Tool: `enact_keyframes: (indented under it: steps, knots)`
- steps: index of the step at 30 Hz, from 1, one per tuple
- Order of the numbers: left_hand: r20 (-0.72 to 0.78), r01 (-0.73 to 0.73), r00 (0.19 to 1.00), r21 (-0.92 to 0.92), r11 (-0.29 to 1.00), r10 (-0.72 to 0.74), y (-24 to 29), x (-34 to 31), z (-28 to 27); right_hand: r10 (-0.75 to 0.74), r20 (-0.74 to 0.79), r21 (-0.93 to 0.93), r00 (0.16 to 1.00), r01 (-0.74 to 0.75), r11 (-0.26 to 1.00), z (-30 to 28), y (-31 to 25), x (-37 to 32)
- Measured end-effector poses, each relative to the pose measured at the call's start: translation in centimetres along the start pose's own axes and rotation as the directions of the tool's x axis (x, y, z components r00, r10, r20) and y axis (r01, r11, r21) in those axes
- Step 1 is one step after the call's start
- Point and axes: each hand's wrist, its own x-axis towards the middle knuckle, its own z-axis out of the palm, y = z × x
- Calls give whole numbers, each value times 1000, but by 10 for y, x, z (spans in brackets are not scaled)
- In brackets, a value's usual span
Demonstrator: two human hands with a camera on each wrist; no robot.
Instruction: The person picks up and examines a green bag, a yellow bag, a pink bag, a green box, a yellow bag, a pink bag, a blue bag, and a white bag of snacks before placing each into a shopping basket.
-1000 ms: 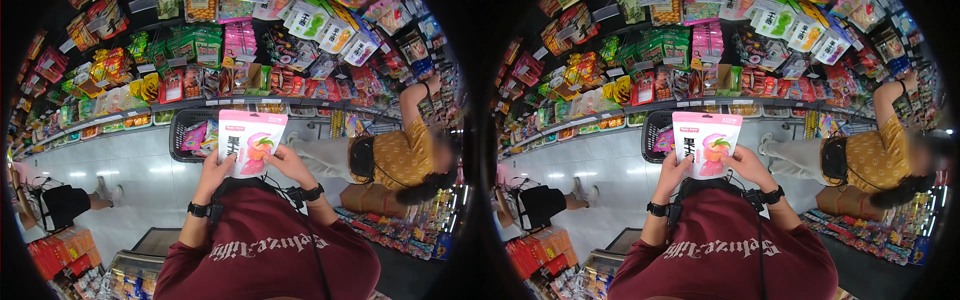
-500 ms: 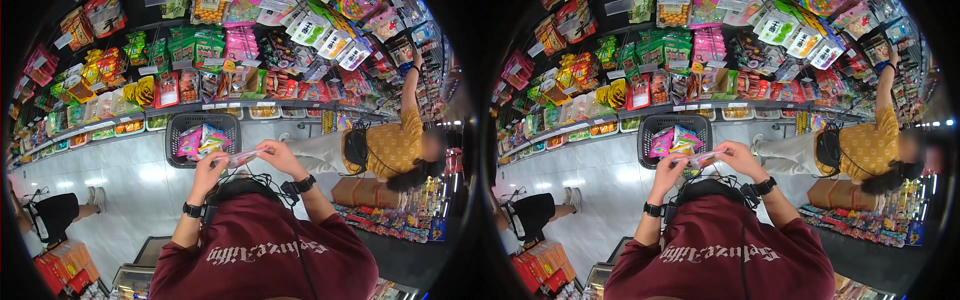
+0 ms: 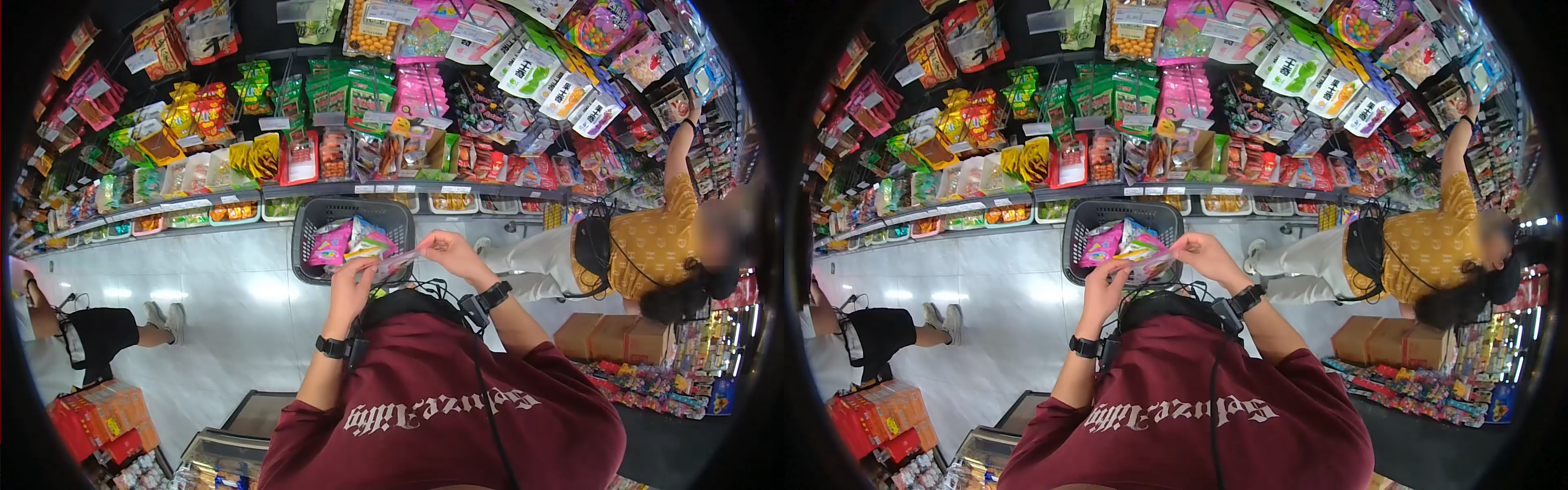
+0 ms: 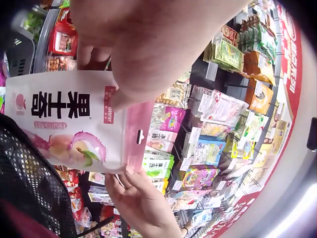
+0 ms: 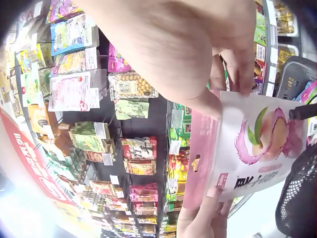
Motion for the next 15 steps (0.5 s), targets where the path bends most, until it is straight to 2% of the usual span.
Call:
enact_keyframes:
  steps: [6,9,13,15]
  knots:
    - [-6,15,1000,125,992,-14,-3,12,9,-37,-8,60,999,37,997,-9,16,12]
    - [-37,27,999,169,985,-21,-4,21,23,-18,-25,45,1000,19,999,-29,14,15]
    - [-75,21,997,175,984,-7,-3,26,45,21,-39,153,999,-15,988,-63,8,7]
    - [-60,107,993,138,985,-100,-3,29,57,31,-29,198,999,-24,980,-84,7,4]
